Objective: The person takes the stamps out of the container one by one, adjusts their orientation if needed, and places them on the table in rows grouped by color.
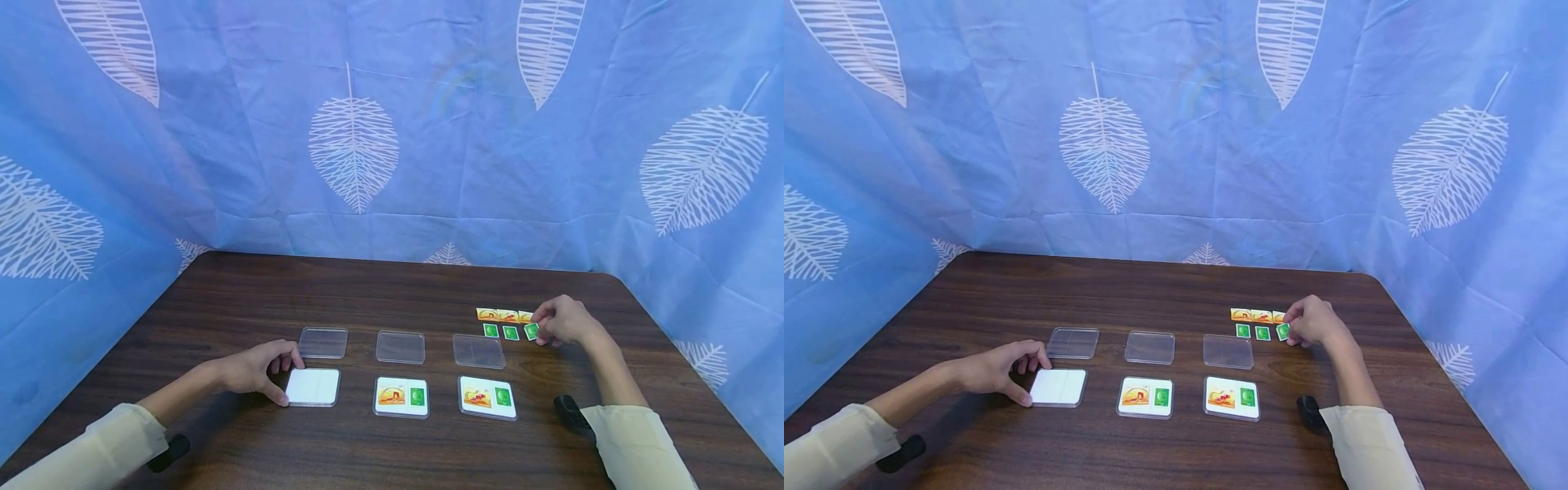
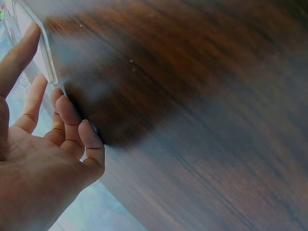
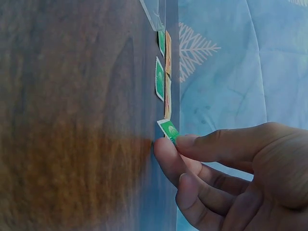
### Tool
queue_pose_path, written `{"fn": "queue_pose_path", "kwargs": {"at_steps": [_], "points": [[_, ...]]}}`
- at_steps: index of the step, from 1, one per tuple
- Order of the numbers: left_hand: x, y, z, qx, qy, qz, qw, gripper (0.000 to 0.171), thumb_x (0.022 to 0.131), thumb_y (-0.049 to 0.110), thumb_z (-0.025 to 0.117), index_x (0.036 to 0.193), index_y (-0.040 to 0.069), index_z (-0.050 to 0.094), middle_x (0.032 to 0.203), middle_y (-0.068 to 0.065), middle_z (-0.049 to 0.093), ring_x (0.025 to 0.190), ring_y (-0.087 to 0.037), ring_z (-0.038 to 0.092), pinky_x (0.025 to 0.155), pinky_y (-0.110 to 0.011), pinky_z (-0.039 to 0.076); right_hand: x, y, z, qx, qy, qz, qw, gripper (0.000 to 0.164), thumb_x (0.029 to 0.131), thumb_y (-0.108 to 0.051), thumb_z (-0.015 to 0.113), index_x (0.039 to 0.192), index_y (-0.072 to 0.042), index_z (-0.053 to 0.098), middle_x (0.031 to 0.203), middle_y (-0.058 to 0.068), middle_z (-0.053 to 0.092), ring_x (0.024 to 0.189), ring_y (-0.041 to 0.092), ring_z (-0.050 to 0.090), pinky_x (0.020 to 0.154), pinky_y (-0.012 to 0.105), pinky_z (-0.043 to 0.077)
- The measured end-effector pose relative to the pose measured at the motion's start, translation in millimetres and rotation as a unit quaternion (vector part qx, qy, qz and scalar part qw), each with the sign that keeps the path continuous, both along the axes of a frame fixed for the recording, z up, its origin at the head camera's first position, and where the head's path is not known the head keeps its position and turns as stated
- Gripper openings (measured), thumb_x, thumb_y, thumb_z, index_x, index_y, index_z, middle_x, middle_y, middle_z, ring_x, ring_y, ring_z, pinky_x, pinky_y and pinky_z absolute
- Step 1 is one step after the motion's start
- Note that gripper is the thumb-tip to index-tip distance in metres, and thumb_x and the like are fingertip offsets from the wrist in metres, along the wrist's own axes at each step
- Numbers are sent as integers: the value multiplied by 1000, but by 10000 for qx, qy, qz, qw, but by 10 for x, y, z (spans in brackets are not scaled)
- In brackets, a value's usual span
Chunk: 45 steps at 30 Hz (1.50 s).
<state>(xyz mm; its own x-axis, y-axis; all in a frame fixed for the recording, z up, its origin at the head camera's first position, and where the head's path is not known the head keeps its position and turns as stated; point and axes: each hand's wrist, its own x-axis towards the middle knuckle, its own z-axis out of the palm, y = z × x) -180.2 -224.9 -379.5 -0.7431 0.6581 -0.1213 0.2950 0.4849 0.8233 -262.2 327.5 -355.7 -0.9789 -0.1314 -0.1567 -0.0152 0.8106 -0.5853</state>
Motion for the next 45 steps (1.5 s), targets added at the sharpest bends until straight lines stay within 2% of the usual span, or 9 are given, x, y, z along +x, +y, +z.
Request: {"fn": "queue_pose_path", "kwargs": {"at_steps": [12, 19, 28, 40, 45], "points": [[-9, -4, -11, 45, 63, -83, 9999, 44, 80, 1, 87, 114, -1, 58, 101, -7, 45, 87, -23, 38, 72, -31, 33, -8, 1, -10, 163, 62, -59, 9998, 17, 93, 8, 62, 108, 14, 67, 75, 7, 65, 67, 16, 68, 62, 39, 57], [-7, -1, -9, 50, 52, -67, 10000, 45, 79, 0, 87, 114, -1, 58, 100, -7, 45, 86, -23, 37, 72, -30, 32, -13, 18, -29, 194, 31, -50, 9998, 18, 91, 6, 67, 109, 12, 67, 74, 6, 65, 66, 16, 69, 63, 39, 56], [-13, -3, -12, -43, 48, -18, 10000, 45, 79, 1, 87, 114, 0, 58, 101, -7, 45, 88, -23, 38, 73, -30, 33, -10, 24, -29, 202, 120, -51, 9997, 15, 91, 5, 69, 105, 10, 68, 75, 6, 66, 65, 17, 70, 55, 36, 46], [-16, 3, 4, -65, 40, -12, 10000, 45, 79, 0, 87, 115, 0, 58, 101, -7, 45, 88, -23, 38, 73, -30, 33, 22, 13, 51, 35, 38, 30, 10000, 17, 92, 4, 68, 107, 12, 67, 76, 7, 65, 67, 20, 72, 55, 35, 45], [0, 14, 16, -59, 2, 32, 10000, 45, 79, 0, 87, 114, 0, 58, 101, -7, 45, 88, -24, 38, 73, -30, 33, 25, 13, 60, -89, -56, 180, 9998, 24, 94, 2, 69, 113, 15, 65, 78, 7, 66, 70, 22, 73, 56, 35, 45]]}}
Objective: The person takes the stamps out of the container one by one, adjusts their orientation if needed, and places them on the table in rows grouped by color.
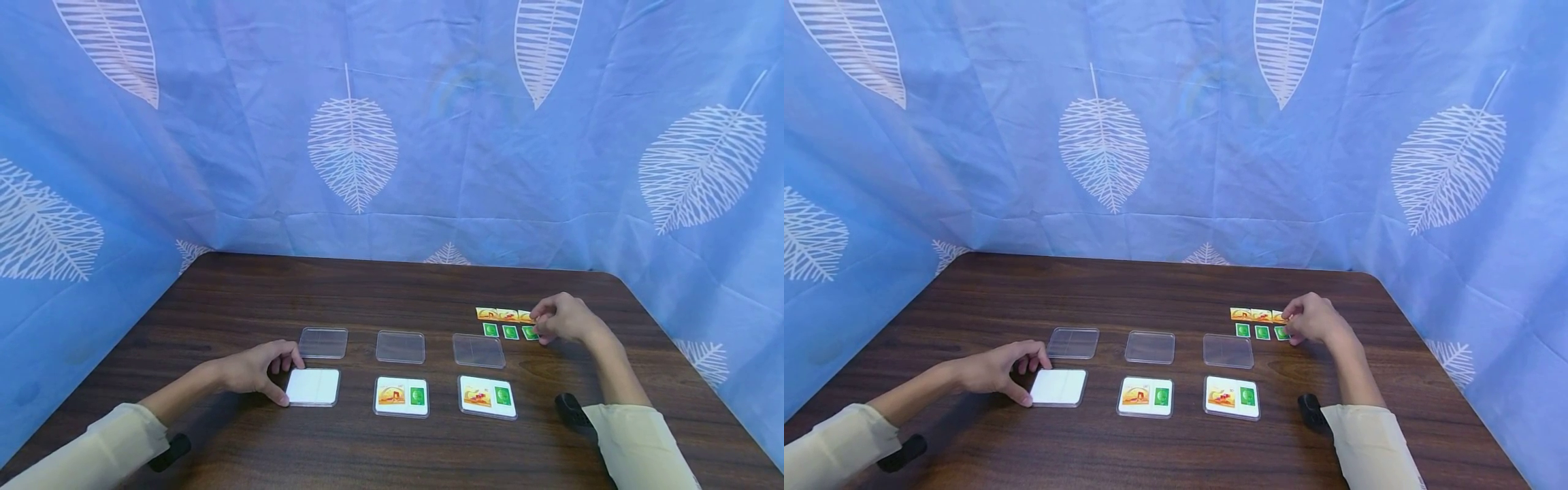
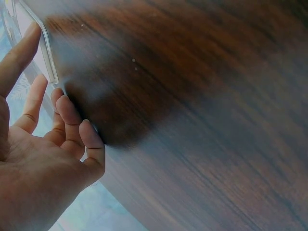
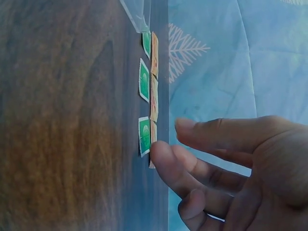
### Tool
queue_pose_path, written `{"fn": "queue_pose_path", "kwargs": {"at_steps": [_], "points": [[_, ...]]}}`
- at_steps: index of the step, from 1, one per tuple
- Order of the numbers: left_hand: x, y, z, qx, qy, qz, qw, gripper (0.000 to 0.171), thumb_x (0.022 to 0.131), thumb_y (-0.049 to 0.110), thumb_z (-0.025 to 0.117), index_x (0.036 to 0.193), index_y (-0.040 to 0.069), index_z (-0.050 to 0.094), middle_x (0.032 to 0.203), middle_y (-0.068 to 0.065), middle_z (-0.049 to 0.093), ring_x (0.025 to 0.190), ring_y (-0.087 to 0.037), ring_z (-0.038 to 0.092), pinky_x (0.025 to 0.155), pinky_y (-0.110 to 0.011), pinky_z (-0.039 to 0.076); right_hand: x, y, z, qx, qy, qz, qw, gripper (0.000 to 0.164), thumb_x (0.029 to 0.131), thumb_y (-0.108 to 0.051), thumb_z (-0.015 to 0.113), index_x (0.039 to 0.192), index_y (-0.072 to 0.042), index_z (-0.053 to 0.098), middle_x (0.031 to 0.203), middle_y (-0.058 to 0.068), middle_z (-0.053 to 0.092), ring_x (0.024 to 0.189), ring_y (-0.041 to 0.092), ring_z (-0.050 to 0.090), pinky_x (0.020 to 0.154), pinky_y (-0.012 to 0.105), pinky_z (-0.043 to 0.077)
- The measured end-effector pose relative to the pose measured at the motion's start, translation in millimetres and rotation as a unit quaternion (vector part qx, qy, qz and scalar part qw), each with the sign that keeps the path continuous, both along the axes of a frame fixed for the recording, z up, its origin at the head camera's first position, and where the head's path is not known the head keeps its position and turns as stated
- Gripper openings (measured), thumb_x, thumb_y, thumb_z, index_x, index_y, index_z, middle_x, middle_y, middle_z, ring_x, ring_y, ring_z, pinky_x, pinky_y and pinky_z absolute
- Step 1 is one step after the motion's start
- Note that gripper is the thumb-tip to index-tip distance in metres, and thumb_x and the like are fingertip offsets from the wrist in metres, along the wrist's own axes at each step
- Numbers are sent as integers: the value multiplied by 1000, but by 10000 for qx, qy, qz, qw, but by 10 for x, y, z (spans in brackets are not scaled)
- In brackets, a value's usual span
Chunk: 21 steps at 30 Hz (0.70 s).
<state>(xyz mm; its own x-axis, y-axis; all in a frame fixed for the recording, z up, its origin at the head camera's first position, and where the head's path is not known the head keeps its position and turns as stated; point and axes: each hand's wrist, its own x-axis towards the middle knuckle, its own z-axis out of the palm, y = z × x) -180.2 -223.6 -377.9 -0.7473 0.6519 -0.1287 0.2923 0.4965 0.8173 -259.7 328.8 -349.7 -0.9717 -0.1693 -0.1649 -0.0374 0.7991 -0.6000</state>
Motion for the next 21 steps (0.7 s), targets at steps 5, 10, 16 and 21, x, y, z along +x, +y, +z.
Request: {"fn": "queue_pose_path", "kwargs": {"at_steps": [5, 10, 16, 21], "points": [[9, -2, -2, -11, 15, 5, 10000, 45, 79, 1, 87, 114, 0, 58, 101, -7, 45, 88, -24, 38, 73, -29, 33, -8, 3, 2, -9, -10, 69, 10000, 28, 93, -1, 71, 116, 14, 64, 77, 5, 67, 69, 21, 73, 53, 34, 42], [10, -1, -2, -18, -36, 39, 10000, 45, 80, 3, 87, 115, 0, 59, 101, -8, 45, 89, -24, 39, 74, -29, 33, -6, 5, 6, 42, 91, 41, 9999, 27, 92, -2, 72, 114, 13, 66, 77, 4, 68, 67, 19, 72, 53, 35, 43], [6, -6, -3, 69, -14, -48, 10000, 45, 80, 1, 86, 115, -1, 58, 101, -7, 45, 88, -24, 38, 73, -30, 33, -2, 5, 3, 48, 175, 52, 9998, 25, 93, -1, 72, 113, 12, 67, 76, 4, 67, 66, 19, 71, 54, 35, 44], [6, -10, 0, 68, -15, -53, 10000, 45, 80, 0, 86, 115, -2, 58, 101, -7, 44, 87, -24, 37, 72, -30, 32, 1, -8, 19, 47, 233, 46, 9997, 24, 93, -1, 72, 112, 11, 68, 77, 4, 67, 66, 19, 71, 53, 34, 44]]}}
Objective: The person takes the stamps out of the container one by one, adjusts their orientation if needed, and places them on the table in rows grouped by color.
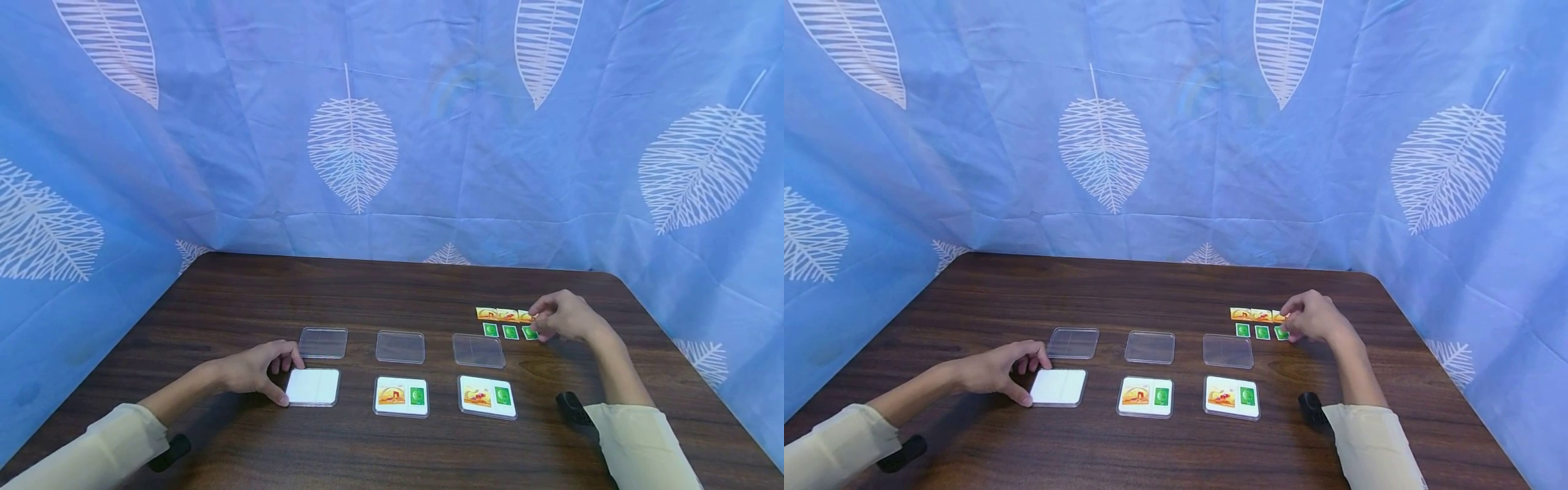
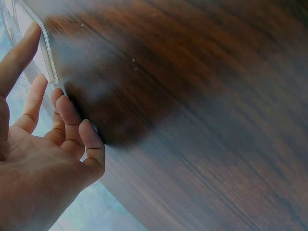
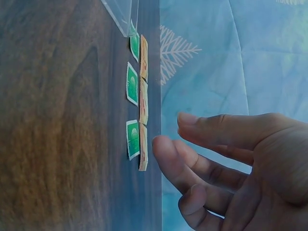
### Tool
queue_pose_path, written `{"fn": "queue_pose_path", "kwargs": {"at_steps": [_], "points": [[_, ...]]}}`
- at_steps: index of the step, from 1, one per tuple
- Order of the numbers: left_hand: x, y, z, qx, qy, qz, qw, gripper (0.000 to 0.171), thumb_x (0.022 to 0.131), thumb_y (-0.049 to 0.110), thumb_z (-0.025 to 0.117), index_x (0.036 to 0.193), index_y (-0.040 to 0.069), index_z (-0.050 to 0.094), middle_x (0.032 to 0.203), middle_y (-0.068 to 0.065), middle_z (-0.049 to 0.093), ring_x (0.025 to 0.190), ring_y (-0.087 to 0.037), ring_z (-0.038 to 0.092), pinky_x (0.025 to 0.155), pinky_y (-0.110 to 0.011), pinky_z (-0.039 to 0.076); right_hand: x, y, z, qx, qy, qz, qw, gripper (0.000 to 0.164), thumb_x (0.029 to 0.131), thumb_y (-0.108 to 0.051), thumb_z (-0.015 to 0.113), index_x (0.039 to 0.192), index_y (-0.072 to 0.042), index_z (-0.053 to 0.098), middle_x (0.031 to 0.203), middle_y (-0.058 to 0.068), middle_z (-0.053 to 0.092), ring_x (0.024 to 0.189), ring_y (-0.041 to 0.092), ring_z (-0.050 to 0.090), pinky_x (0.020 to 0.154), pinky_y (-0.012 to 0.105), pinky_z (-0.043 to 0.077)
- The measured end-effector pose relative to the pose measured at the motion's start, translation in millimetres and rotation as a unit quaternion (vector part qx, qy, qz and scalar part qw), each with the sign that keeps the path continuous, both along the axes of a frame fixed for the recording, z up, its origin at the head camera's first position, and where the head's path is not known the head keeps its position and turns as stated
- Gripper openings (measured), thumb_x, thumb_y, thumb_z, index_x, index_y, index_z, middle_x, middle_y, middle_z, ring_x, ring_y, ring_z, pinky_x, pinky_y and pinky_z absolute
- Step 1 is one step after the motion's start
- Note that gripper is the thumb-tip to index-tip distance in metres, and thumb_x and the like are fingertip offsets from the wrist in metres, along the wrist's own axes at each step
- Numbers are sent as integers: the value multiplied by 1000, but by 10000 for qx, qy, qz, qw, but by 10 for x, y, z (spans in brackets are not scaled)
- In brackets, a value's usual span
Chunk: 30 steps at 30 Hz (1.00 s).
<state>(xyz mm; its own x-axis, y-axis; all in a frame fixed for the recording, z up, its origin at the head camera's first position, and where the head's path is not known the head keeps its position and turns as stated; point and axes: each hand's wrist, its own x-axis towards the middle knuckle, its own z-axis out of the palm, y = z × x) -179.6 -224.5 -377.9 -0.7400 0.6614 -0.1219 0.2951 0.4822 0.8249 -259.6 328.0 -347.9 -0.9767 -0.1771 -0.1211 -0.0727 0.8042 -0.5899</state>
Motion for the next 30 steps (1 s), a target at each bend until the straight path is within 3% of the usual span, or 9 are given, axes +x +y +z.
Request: {"fn": "queue_pose_path", "kwargs": {"at_steps": [8, 25, 30], "points": [[3, -3, -3, -49, -35, 71, 10000, 45, 80, 0, 86, 115, -1, 58, 101, -8, 44, 89, -24, 37, 73, -30, 33, 23, -64, 56, -11, 0, 163, 9999, 25, 92, -1, 72, 113, 12, 67, 81, 10, 69, 69, 22, 73, 52, 32, 44], [-12, 18, 7, -263, -151, 273, 9992, 46, 79, 6, 88, 115, 3, 60, 102, -8, 46, 92, -25, 40, 76, -30, 35, 49, -121, 104, 33, 122, 240, 9996, 22, 92, 1, 71, 112, 10, 69, 81, 11, 69, 71, 26, 74, 53, 34, 44], [0, 21, 9, -299, -162, 280, 9990, 46, 79, 7, 89, 115, 4, 60, 103, -8, 46, 92, -25, 39, 77, -30, 35, 56, -160, 118, 7, 133, 440, 9989, 21, 93, 2, 69, 112, 11, 68, 83, 11, 69, 71, 27, 74, 52, 33, 44]]}}
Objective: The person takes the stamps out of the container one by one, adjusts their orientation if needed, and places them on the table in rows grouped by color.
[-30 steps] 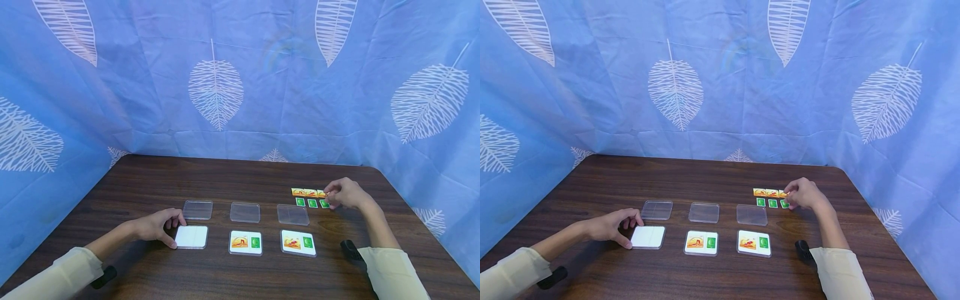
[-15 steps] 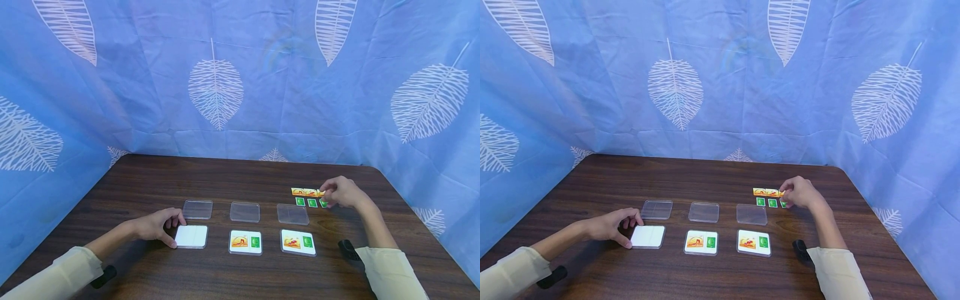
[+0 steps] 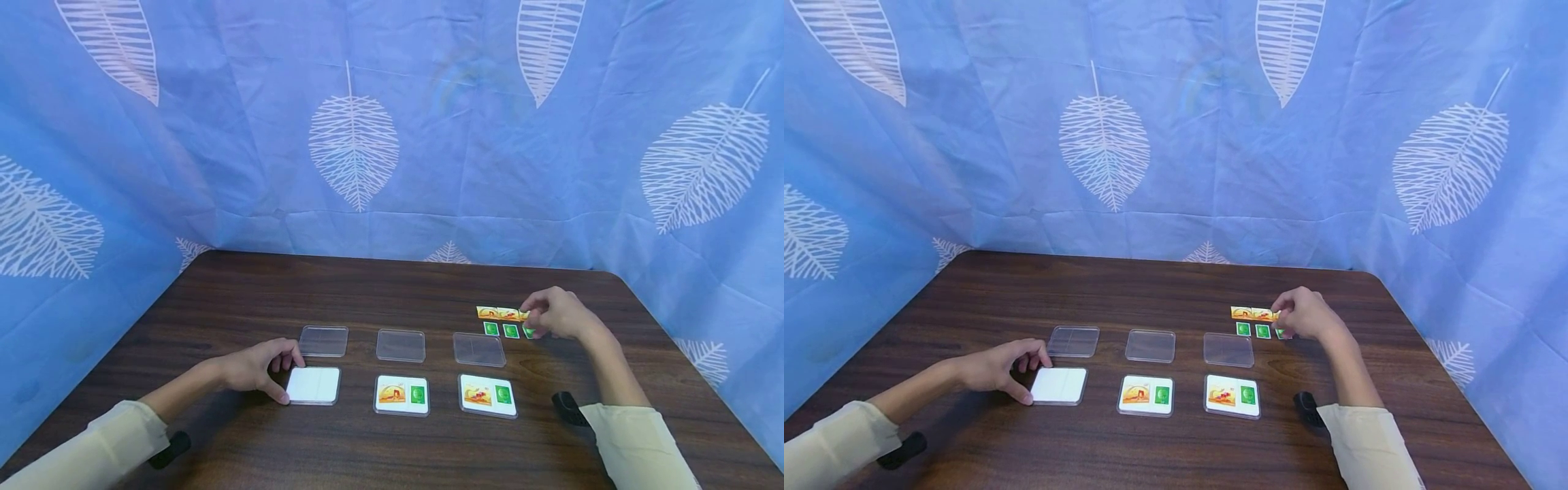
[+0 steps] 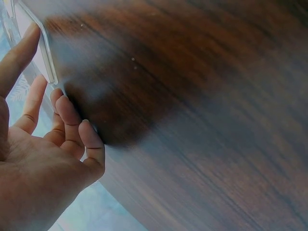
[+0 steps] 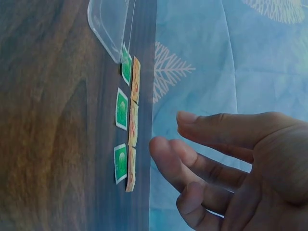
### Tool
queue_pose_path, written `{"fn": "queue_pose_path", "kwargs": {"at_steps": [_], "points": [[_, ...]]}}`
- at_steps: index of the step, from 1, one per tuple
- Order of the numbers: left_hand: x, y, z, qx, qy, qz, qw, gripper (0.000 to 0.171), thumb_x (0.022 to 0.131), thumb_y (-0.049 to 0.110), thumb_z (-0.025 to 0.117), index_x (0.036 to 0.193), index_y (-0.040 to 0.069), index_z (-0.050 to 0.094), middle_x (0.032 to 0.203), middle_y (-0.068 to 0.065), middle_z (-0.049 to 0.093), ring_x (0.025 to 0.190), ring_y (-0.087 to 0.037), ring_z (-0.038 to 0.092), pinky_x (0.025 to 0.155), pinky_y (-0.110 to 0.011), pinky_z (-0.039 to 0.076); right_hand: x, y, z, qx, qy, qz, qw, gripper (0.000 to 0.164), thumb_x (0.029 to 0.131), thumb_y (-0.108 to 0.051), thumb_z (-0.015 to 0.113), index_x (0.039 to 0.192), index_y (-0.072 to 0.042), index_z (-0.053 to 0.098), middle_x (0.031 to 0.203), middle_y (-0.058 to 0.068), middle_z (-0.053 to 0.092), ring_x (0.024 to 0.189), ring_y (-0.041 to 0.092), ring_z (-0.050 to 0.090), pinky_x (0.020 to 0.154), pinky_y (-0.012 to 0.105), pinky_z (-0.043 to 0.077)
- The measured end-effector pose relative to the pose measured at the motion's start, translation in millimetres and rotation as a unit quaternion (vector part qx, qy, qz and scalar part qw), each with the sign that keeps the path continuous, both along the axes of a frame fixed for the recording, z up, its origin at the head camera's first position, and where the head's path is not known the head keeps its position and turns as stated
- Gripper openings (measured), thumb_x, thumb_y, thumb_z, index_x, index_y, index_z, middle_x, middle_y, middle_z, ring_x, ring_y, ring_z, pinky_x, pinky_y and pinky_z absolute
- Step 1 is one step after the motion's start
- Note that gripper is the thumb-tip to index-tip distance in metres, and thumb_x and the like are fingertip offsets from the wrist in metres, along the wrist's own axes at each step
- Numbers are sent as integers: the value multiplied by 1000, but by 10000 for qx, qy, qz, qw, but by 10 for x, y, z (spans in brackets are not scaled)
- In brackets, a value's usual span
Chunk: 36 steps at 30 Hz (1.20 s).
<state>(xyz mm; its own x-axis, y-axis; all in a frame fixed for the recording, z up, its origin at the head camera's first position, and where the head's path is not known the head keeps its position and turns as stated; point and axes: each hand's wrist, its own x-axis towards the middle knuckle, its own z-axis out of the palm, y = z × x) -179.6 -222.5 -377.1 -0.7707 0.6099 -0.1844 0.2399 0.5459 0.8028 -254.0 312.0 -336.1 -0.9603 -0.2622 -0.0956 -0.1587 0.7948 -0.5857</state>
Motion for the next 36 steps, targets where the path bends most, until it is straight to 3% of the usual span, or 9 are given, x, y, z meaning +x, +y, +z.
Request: {"fn": "queue_pose_path", "kwargs": {"at_steps": [5, 8, 15, 22, 28, 36], "points": [[0, 0, -3, 41, 38, -72, 10000, 46, 80, 7, 89, 115, 3, 59, 102, -9, 45, 92, -25, 38, 76, -30, 34, 10, -52, 15, -68, 73, 165, 9998, 19, 94, 4, 64, 111, 11, 68, 86, 10, 73, 70, 25, 73, 51, 32, 42], [1, 0, -7, 60, 47, -92, 9999, 46, 80, 7, 88, 115, 3, 59, 102, -9, 45, 92, -25, 38, 76, -30, 34, 14, -92, 20, -106, 146, 284, 9994, 20, 93, 3, 67, 112, 11, 68, 83, 9, 72, 69, 24, 71, 51, 32, 42], [0, -10, -15, 104, 63, -112, 9999, 45, 80, 6, 88, 114, 2, 59, 101, -9, 45, 90, -25, 38, 75, -30, 34, 7, -206, -8, -249, 183, 1051, 9940, 25, 92, -1, 73, 114, 10, 69, 78, 5, 69, 71, 26, 68, 58, 31, 45], [2, -14, -14, 185, 104, -195, 9996, 46, 80, 4, 87, 115, 0, 58, 101, -9, 45, 90, -25, 38, 74, -30, 34, 10, -303, -28, -254, 84, 1257, 9917, 25, 92, -2, 74, 114, 9, 69, 80, 2, 67, 71, 25, 68, 56, 31, 45], [-6, -4, -10, 40, 57, -41, 10000, 46, 79, 6, 89, 115, 3, 59, 102, -8, 46, 92, -26, 39, 76, -30, 34, 19, -345, -26, -224, -10, 1273, 9916, 24, 91, -2, 75, 114, 7, 70, 80, 2, 68, 72, 24, 66, 57, 32, 47], [-2, 6, 6, -52, 53, -19, 10000, 50, 79, 7, 90, 118, 2, 59, 102, -8, 48, 91, -25, 41, 77, -31, 36, 48, -405, 11, -303, 127, 1493, 9882, 15, 94, -3, 73, 107, 4, 69, 90, 5, 65, 67, 17, 53, 55, 29, 37]]}}
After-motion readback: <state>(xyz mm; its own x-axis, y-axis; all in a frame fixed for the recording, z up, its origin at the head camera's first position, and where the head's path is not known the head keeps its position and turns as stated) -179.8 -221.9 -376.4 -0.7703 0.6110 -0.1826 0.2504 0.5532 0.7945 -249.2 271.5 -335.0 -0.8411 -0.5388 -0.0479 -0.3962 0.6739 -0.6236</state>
